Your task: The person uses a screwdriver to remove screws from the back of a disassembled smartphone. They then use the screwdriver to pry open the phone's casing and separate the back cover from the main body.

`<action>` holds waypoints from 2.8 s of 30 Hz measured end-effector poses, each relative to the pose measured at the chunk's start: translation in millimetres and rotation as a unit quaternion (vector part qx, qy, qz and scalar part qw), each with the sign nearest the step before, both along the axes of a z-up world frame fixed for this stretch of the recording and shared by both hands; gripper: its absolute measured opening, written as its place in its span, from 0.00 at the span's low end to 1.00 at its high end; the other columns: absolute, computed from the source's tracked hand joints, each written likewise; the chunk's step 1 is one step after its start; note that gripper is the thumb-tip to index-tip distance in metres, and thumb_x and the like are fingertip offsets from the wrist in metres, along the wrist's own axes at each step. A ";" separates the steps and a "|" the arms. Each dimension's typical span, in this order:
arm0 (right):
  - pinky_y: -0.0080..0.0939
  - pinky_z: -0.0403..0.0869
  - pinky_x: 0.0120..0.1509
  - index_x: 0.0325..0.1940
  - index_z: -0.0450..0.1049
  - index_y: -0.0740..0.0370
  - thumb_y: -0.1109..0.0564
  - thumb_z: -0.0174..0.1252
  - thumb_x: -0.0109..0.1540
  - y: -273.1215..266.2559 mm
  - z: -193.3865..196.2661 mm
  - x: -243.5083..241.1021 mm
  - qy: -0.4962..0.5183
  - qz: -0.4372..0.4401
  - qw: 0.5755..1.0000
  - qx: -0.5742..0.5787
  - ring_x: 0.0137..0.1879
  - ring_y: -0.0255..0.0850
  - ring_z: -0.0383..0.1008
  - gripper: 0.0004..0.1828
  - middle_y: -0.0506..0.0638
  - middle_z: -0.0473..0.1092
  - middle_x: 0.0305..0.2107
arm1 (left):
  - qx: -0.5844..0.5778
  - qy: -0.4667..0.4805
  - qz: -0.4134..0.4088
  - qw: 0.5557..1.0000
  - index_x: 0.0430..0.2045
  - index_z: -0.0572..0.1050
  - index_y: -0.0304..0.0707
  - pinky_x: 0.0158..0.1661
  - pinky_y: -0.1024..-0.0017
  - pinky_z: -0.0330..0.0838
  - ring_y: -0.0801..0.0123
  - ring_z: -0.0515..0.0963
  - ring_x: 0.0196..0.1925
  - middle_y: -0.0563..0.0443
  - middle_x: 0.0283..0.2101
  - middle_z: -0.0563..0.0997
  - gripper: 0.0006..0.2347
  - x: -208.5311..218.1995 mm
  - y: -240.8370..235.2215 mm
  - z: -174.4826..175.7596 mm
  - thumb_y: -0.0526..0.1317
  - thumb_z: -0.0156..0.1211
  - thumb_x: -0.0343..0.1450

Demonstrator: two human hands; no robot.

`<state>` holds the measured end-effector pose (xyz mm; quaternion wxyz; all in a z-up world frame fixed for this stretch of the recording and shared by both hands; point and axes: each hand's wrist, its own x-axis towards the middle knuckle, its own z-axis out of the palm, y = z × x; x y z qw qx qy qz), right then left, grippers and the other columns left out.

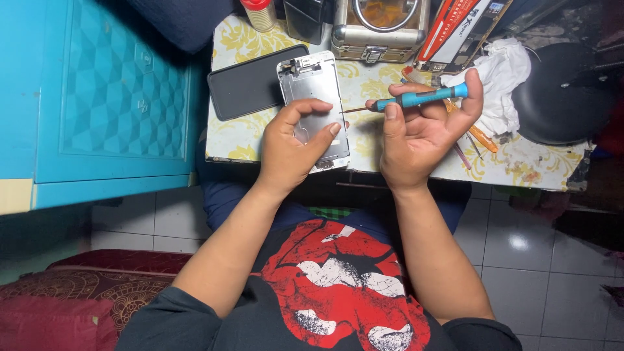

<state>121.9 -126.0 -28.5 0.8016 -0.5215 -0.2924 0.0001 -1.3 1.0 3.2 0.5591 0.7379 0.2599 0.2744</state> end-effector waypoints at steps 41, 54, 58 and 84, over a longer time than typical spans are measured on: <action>0.50 0.76 0.70 0.82 0.44 0.46 0.59 0.64 0.70 1.6 8.9 -3.5 0.055 0.012 0.998 -0.028 0.52 0.45 0.76 0.44 0.65 0.75 0.44 | -0.392 -0.107 -0.015 0.913 0.73 0.41 0.59 0.23 0.73 0.78 0.65 0.81 0.48 0.52 0.72 0.63 0.44 1.3 17.9 5.5 0.32 0.67 0.67; 0.54 0.89 0.54 0.81 0.43 0.45 0.62 0.63 0.71 2.7 8.6 -6.6 0.065 0.035 0.997 -0.024 0.49 0.47 0.75 0.44 0.67 0.73 0.45 | -0.386 -0.101 -0.019 0.917 0.74 0.38 0.61 0.22 0.76 0.77 0.70 0.81 0.48 0.55 0.74 0.61 0.46 -2.4 17.3 4.1 0.32 0.67 0.67; 0.60 0.90 0.55 0.81 0.43 0.41 0.65 0.61 0.72 1.7 5.6 -4.9 0.049 0.049 0.997 -0.020 0.52 0.48 0.74 0.43 0.67 0.72 0.47 | -0.383 -0.107 -0.016 0.917 0.74 0.33 0.60 0.22 0.76 0.78 0.68 0.77 0.55 0.54 0.78 0.51 0.48 -2.6 17.9 0.8 0.32 0.67 0.67; 0.57 0.88 0.58 0.80 0.44 0.42 0.65 0.61 0.72 3.1 6.7 -7.6 0.025 0.038 0.998 -0.033 0.52 0.49 0.74 0.42 0.70 0.72 0.46 | -0.385 -0.098 -0.020 0.918 0.74 0.34 0.63 0.24 0.77 0.77 0.71 0.79 0.50 0.54 0.77 0.54 0.47 -3.4 17.2 5.3 0.33 0.67 0.68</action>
